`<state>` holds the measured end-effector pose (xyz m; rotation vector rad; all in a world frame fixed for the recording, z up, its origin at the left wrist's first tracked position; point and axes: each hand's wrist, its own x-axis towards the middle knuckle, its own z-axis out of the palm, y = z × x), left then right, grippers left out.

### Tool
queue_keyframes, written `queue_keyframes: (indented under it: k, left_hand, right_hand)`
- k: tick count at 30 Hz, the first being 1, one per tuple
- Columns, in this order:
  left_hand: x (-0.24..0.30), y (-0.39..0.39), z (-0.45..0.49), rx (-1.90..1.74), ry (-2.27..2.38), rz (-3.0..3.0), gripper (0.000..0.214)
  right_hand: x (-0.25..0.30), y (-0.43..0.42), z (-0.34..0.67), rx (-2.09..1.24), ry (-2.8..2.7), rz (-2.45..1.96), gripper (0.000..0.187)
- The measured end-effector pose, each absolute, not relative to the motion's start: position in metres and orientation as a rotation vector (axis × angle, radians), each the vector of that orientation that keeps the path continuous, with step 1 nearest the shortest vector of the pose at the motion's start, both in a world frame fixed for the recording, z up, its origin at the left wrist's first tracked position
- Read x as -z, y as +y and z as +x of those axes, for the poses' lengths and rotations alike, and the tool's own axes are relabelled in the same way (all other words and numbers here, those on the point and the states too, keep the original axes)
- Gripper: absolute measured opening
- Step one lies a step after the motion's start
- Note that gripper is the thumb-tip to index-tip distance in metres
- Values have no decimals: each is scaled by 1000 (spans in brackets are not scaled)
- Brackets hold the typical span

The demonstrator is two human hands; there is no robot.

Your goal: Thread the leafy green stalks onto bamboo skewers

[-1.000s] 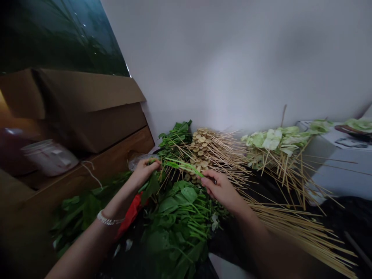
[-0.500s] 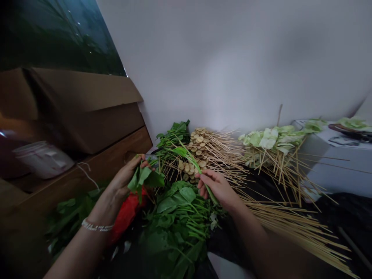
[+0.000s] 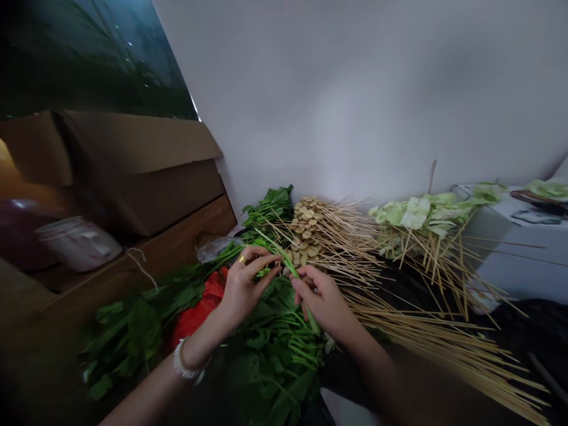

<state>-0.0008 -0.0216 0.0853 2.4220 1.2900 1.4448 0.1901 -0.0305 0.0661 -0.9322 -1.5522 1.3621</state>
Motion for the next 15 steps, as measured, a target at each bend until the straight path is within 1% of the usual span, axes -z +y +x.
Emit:
queue_keyframes:
  k: [3, 7, 13, 15]
  left_hand:
    - [-77, -20, -2, -1376, 1356, 2531, 22]
    - [-77, -23, -2, -1262, 1369, 2613, 17]
    - [-78, -24, 0, -1092, 1416, 2815, 20]
    - [-77, -24, 0, -1053, 1429, 2930, 17]
  right_hand:
    - [-66, -36, 186, -1312, -1588, -917, 22]
    - [-64, -40, 184, -1247, -1628, -907, 18]
    - [-60, -42, 182, -1113, -1671, -960, 16]
    - [-60, -43, 181, -1099, -1677, -980, 16]
